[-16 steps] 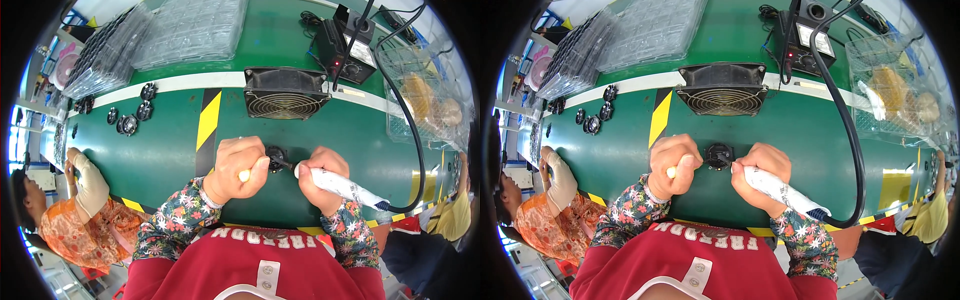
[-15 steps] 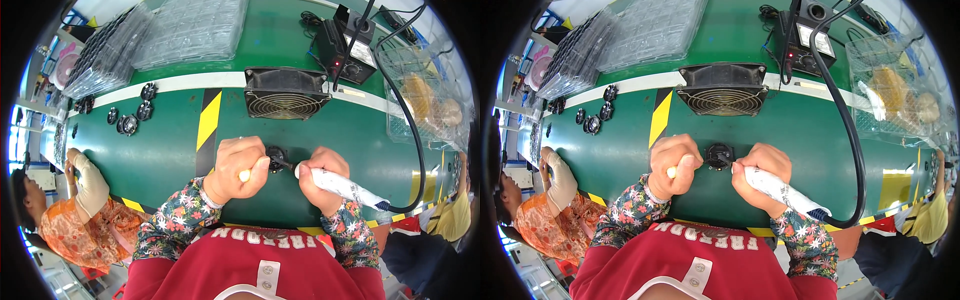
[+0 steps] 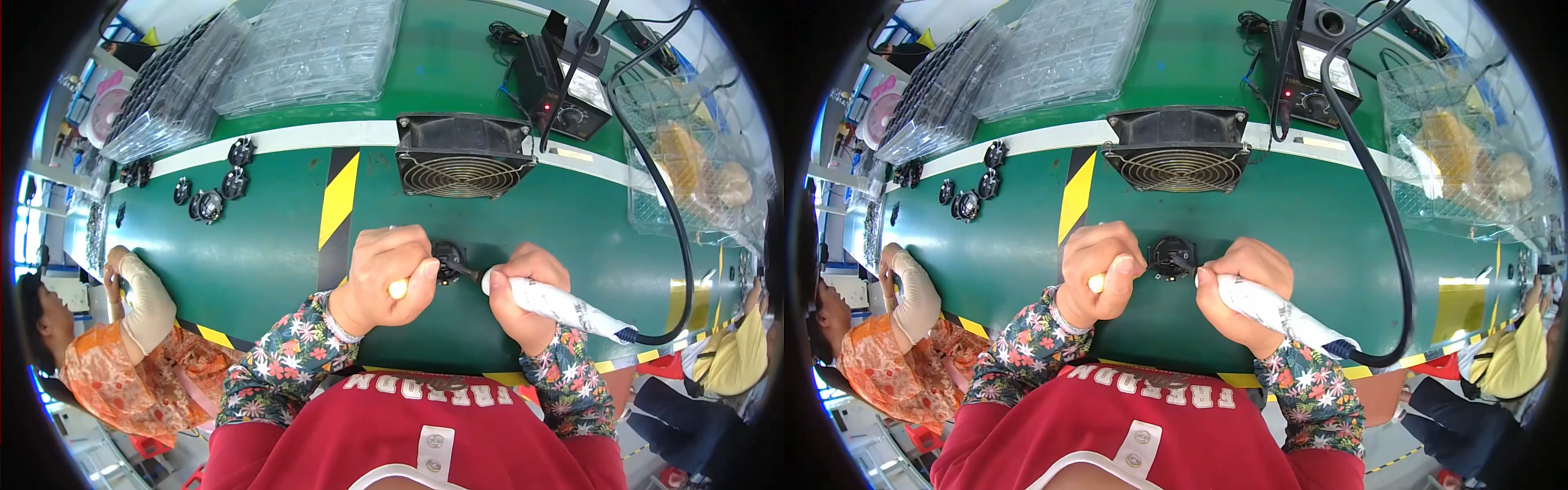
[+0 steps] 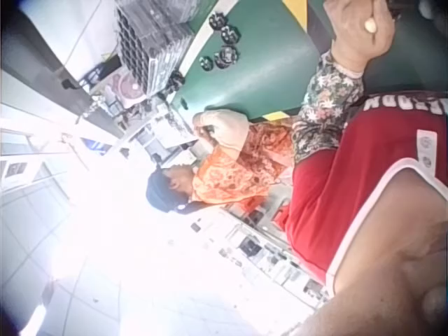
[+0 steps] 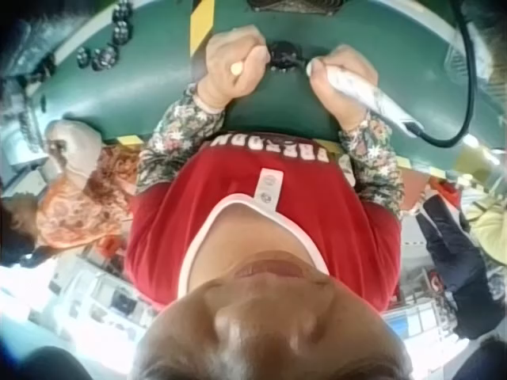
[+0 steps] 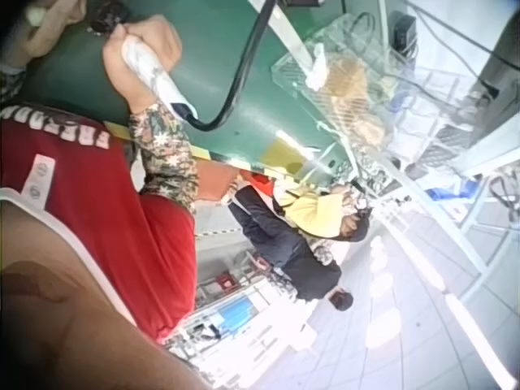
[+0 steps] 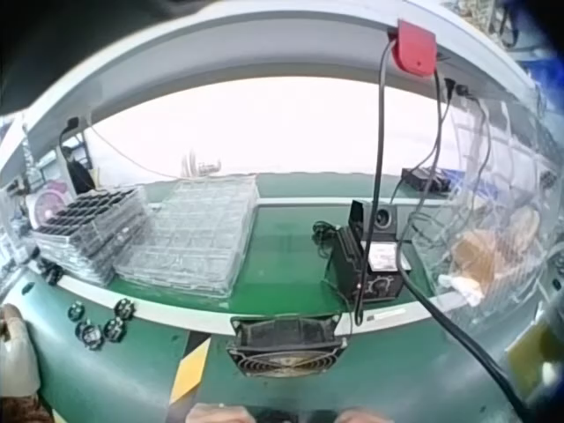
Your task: The person solders electronic components onto small circular circuit boards with a soldering iron and soldering wire.
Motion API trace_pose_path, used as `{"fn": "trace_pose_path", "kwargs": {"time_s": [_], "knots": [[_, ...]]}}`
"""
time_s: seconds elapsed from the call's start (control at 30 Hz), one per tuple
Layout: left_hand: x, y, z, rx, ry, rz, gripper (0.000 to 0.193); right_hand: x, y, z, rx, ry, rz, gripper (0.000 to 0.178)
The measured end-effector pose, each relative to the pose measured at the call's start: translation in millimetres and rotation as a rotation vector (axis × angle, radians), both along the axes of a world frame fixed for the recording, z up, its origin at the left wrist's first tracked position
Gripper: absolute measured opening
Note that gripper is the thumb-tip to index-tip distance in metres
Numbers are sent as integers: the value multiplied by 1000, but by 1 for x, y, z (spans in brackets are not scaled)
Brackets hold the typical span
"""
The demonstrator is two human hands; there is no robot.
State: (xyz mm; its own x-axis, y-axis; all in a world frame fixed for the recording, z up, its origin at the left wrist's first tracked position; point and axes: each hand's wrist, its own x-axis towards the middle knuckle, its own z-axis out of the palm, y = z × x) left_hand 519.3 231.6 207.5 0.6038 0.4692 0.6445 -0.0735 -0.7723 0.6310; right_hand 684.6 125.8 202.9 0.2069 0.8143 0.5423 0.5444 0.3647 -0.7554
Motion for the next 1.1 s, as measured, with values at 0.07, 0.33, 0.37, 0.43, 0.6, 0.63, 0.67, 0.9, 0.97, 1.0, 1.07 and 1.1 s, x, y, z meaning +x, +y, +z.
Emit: {"fn": "trace_pose_path", "kwargs": {"time_s": [0.07, 0.33, 0.37, 0.43, 0.6, 0.63, 0.67, 0.9, 0.97, 1.0, 1.07, 1.1], "knots": [[-1, -1, 0, -10, -3, -5, 24, 1, -1, 0, 23, 67, -15, 12], [-1, 1, -1, -25, -10, -13, 24, 2, 0, 1, -16, 61, -48, 13], [-1, 1, -1, -23, -9, -12, 23, 3, 0, 2, -22, 63, -54, 15], [-1, 1, -1, -24, -8, -11, 23, 2, 0, 3, -22, 60, -54, 15], [0, 1, -2, -27, -7, -11, 23, 3, 0, 2, -25, 54, -58, 16], [0, 0, -1, -31, -4, -13, 23, 3, 0, 3, -32, 51, -60, 16], [0, 0, -1, -35, -1, -15, 23, 2, 0, 3, -40, 48, -62, 16], [4, -1, -2, -62, -74, -12, 21, 0, 2, 5, -10, -1, -55, 16], [4, -1, -2, -62, -71, -13, 21, -1, 2, 3, -10, 10, -58, 16], [4, -1, -2, -62, -72, -12, 21, -1, 2, 4, -10, 9, -57, 16], [3, -1, -2, -62, -59, -15, 21, -1, 1, 5, -23, -15, -55, 16], [2, 0, -2, -62, -61, -14, 21, -1, 1, 5, -23, -16, -54, 16]]}}
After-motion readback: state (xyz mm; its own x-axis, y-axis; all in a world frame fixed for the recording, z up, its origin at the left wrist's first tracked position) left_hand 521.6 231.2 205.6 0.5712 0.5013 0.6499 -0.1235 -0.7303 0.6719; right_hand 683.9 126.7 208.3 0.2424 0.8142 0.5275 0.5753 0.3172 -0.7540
